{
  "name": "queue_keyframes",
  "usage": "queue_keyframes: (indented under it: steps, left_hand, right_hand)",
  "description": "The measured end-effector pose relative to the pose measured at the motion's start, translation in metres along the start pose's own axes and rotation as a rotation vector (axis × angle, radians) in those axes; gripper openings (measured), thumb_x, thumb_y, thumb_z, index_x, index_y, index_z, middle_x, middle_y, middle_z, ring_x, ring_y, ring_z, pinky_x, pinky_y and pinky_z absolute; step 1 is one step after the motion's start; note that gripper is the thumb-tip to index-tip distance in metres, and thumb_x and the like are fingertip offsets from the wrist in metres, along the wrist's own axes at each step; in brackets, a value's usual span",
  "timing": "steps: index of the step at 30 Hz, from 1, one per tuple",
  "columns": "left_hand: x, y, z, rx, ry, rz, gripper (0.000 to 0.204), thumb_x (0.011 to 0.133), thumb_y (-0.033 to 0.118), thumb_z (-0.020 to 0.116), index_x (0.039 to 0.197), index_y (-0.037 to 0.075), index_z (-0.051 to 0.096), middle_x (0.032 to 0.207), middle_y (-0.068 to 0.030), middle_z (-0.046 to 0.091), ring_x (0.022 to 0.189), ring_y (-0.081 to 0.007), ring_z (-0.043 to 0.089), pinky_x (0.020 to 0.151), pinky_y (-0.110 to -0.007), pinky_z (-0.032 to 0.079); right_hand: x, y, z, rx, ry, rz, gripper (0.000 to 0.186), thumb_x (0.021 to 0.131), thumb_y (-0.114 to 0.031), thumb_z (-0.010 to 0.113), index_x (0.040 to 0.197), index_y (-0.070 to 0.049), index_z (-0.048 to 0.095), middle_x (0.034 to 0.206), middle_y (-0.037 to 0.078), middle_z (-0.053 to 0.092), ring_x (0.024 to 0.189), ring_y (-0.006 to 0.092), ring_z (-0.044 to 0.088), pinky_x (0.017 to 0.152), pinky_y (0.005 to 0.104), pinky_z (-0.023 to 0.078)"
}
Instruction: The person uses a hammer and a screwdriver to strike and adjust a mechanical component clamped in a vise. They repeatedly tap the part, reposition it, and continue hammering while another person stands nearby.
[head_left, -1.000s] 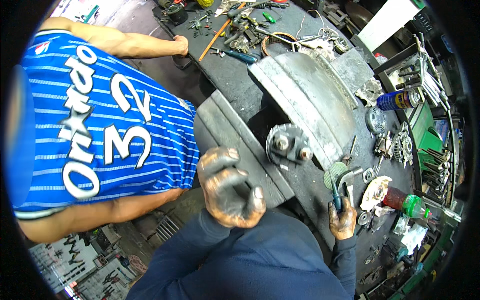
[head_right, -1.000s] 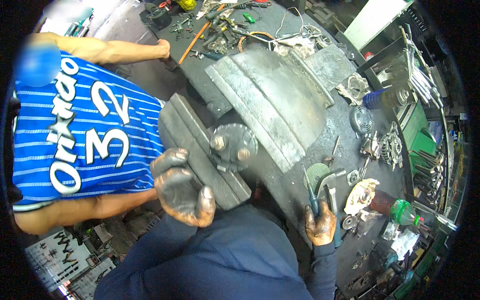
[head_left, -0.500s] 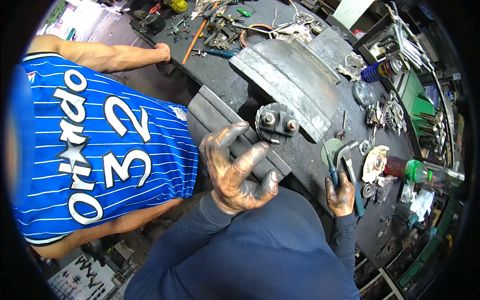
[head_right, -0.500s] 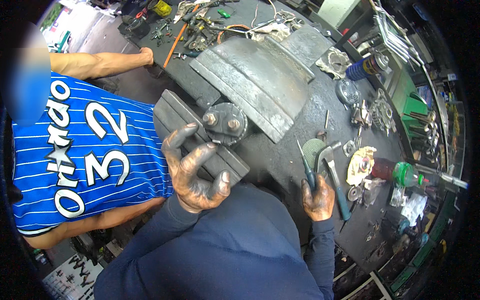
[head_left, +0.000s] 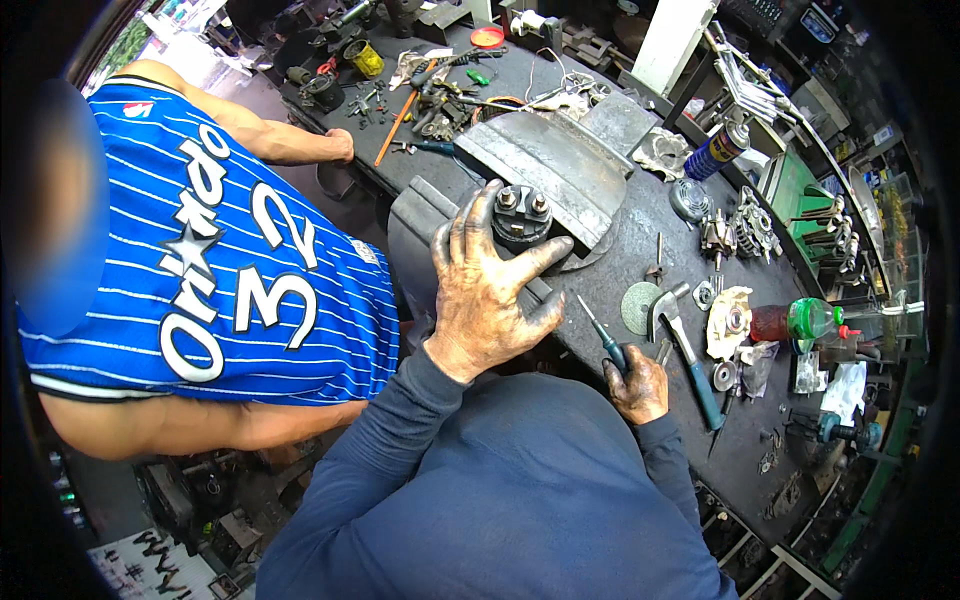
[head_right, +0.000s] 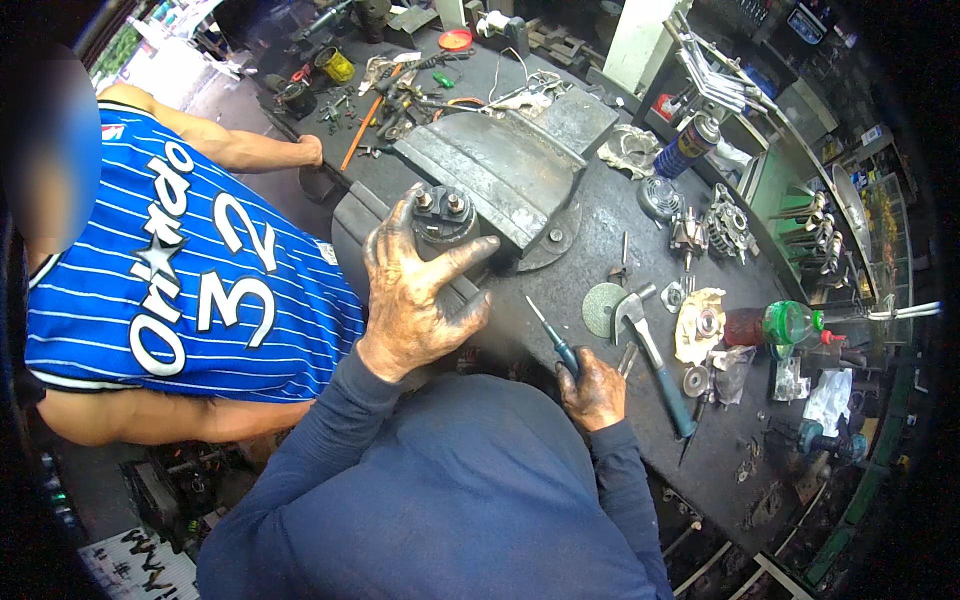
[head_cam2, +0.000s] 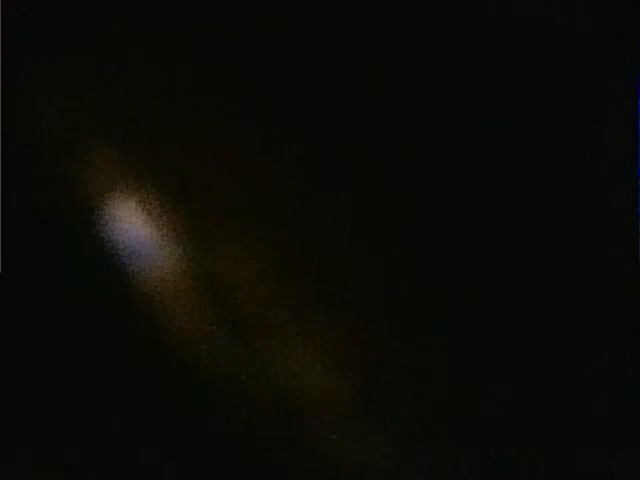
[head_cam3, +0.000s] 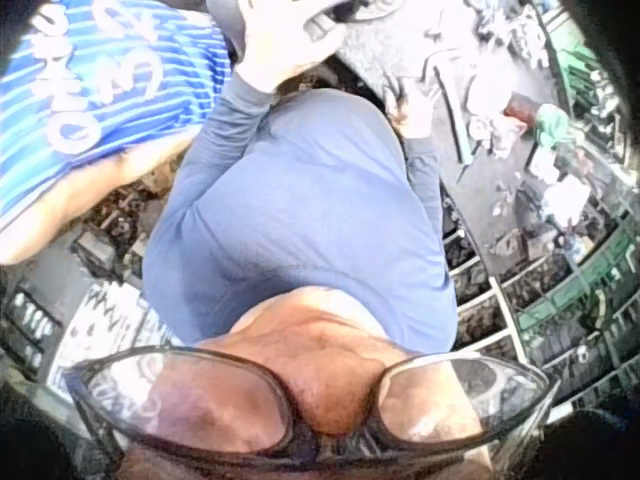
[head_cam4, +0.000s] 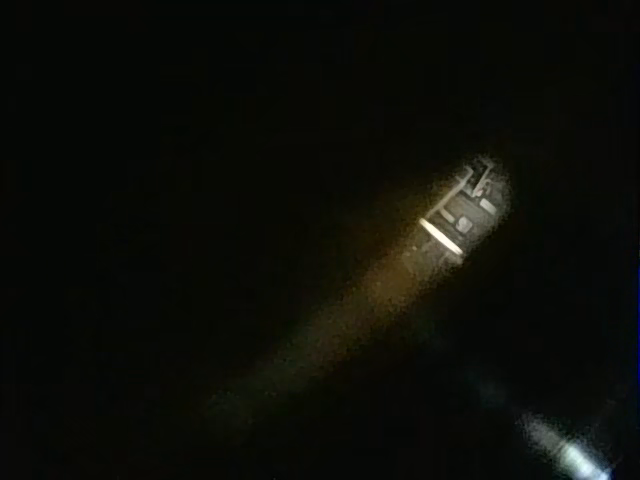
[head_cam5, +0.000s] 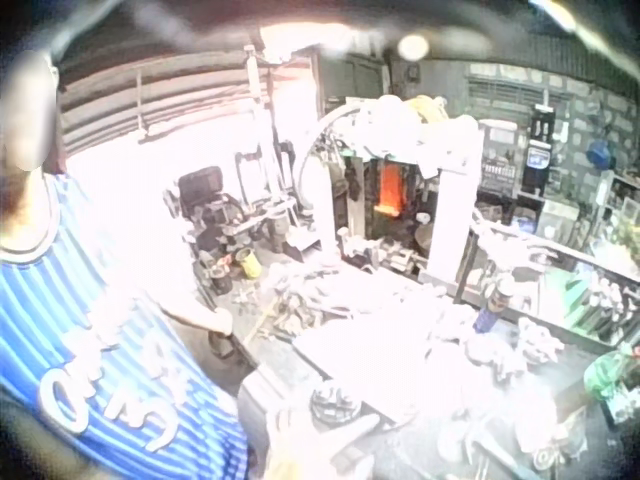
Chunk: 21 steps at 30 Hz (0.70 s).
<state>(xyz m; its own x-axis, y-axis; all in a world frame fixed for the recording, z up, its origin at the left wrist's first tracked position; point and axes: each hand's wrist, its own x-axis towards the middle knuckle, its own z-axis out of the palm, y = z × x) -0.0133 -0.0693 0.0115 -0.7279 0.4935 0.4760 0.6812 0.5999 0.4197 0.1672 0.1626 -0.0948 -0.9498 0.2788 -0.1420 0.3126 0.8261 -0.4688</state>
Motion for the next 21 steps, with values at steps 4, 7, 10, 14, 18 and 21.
queue_keyframes:
  steps: [4, 7, 10, 14, 18, 21]
  left_hand:
    - [-0.01, -0.006, 0.006, -0.167, 0.171, 0.019, 0.054, 0.075, 0.025, 0.08, 0.128, 0.017, 0.074, 0.151, -0.03, 0.05, 0.138, -0.0434, 0.051, 0.116, -0.051, 0.037]
    - [-0.018, -0.012, 0.013, -0.446, 0.364, -0.11, 0.037, 0.078, 0.01, 0.075, 0.113, -0.002, 0.068, 0.13, -0.0276, 0.068, 0.126, -0.0434, 0.064, 0.109, -0.047, 0.049]
    - [-0.02, -0.013, 0.015, -0.385, 0.328, -0.099, 0.038, 0.079, 0.009, 0.075, 0.114, -0.002, 0.066, 0.133, -0.0269, 0.065, 0.128, -0.0417, 0.062, 0.11, -0.046, 0.048]
    - [-0.022, 0.0, 0.02, -0.228, 0.37, -0.105, 0.044, 0.078, 0.009, 0.076, 0.119, -0.001, 0.064, 0.137, -0.0254, 0.06, 0.128, -0.0411, 0.059, 0.11, -0.047, 0.047]
    - [-0.023, 0.004, 0.024, -0.136, 0.373, -0.118, 0.049, 0.079, 0.008, 0.076, 0.125, -0.001, 0.061, 0.136, -0.0233, 0.059, 0.129, -0.0396, 0.057, 0.112, -0.047, 0.044]
    - [-0.026, 0.005, 0.024, -0.129, 0.381, -0.109, 0.052, 0.077, 0.01, 0.078, 0.126, 0.001, 0.062, 0.137, -0.0231, 0.058, 0.129, -0.0407, 0.056, 0.112, -0.048, 0.044]
  right_hand:
    - [-0.001, 0.005, 0.0, 0.0, -0.015, -0.05, 0.027, 0.091, -0.028, 0.075, 0.103, -0.006, 0.065, 0.088, 0.02, 0.073, 0.083, 0.0416, 0.072, 0.072, 0.0518, 0.055]
    - [-0.002, 0.011, -0.002, 0.003, -0.025, -0.059, 0.027, 0.09, -0.028, 0.075, 0.103, -0.006, 0.065, 0.089, 0.019, 0.073, 0.084, 0.0417, 0.072, 0.073, 0.0521, 0.055]
    - [-0.004, 0.018, -0.003, 0.022, -0.026, -0.038, 0.028, 0.09, -0.028, 0.075, 0.106, -0.007, 0.066, 0.09, 0.019, 0.073, 0.085, 0.0417, 0.072, 0.074, 0.052, 0.055]
    - [-0.005, 0.032, -0.002, 0.034, -0.027, -0.051, 0.027, 0.091, -0.028, 0.074, 0.108, -0.008, 0.067, 0.091, 0.018, 0.074, 0.086, 0.0408, 0.073, 0.075, 0.0511, 0.056]
    - [-0.006, 0.038, -0.007, 0.051, -0.078, -0.026, 0.025, 0.091, -0.027, 0.074, 0.108, -0.009, 0.068, 0.092, 0.017, 0.074, 0.087, 0.0403, 0.073, 0.077, 0.0516, 0.055]
    - [-0.007, 0.051, -0.004, 0.074, -0.078, -0.058, 0.026, 0.091, -0.028, 0.073, 0.107, -0.009, 0.068, 0.092, 0.018, 0.074, 0.088, 0.0405, 0.073, 0.077, 0.0519, 0.055]
